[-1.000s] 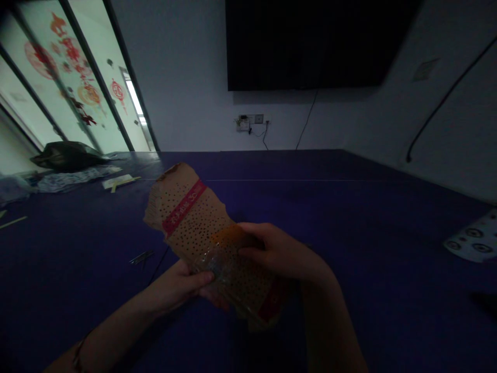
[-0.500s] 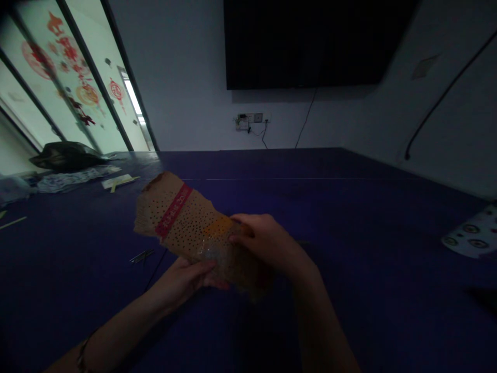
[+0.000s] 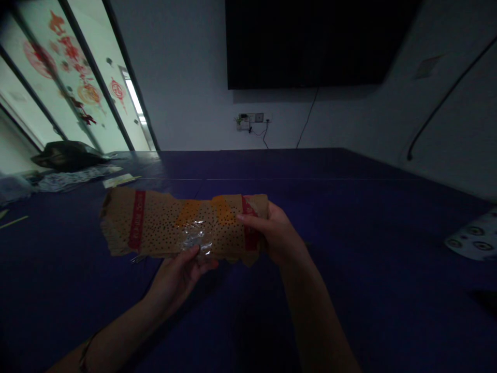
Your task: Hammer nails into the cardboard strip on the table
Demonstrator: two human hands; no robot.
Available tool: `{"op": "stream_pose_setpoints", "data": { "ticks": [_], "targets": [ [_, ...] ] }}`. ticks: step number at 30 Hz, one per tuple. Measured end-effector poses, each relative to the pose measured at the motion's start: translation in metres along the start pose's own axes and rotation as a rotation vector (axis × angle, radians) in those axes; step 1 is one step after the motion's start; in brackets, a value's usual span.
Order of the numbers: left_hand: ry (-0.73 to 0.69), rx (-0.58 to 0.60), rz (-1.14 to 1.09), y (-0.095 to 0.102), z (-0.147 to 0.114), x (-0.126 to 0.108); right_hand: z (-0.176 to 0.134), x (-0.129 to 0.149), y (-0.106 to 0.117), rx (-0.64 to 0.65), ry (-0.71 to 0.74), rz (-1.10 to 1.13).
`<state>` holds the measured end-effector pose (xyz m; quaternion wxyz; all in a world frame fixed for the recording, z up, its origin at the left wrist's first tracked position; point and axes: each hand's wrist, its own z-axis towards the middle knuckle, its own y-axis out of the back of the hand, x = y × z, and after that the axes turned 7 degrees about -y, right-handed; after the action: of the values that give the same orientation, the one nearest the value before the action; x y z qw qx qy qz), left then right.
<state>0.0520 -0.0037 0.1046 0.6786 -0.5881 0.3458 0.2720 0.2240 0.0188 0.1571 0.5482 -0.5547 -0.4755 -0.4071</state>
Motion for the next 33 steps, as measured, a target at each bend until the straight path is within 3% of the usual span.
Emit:
{"op": "stream_pose_setpoints", "data": {
  "ticks": [7, 11, 13, 15, 16, 17, 21, 23, 26, 33],
  "targets": [
    [-0.001, 0.015, -0.04, 0.003, 0.007, 0.008, 0.007, -0.005, 0.002, -0.046, 0.008, 0.012],
    [0.09, 0.052, 0.038, 0.018, 0.009, 0.025, 0.018, -0.029, 0.014, -0.113, -0.016, 0.044],
    [0.16, 0.128, 0.127, 0.033, 0.003, 0.039, 0.022, -0.05, 0.024, -0.153, -0.058, 0.044],
    [0.252, 0.293, 0.335, 0.051, -0.008, 0.053, 0.023, -0.072, 0.033, -0.188, -0.127, 0.019],
    [0.233, 0.378, 0.495, 0.06, -0.013, 0.058, 0.023, -0.083, 0.037, -0.211, -0.148, 0.005],
    [0.11, 0.429, 0.681, 0.069, -0.018, 0.061, 0.022, -0.092, 0.04, -0.225, -0.164, -0.008],
    [-0.639, 0.638, 1.304, 0.093, -0.018, 0.056, 0.019, -0.116, 0.04, -0.238, -0.191, -0.062],
    [-0.855, 0.676, 1.51, 0.098, -0.009, 0.05, 0.019, -0.122, 0.038, -0.234, -0.2, -0.1],
    [-0.934, 0.758, 1.706, 0.102, 0.006, 0.049, 0.02, -0.128, 0.037, -0.232, -0.217, -0.18],
    [-0.97, 0.976, 1.894, 0.108, 0.012, 0.074, 0.025, -0.14, 0.057, -0.304, -0.219, -0.489]
  ]
}}
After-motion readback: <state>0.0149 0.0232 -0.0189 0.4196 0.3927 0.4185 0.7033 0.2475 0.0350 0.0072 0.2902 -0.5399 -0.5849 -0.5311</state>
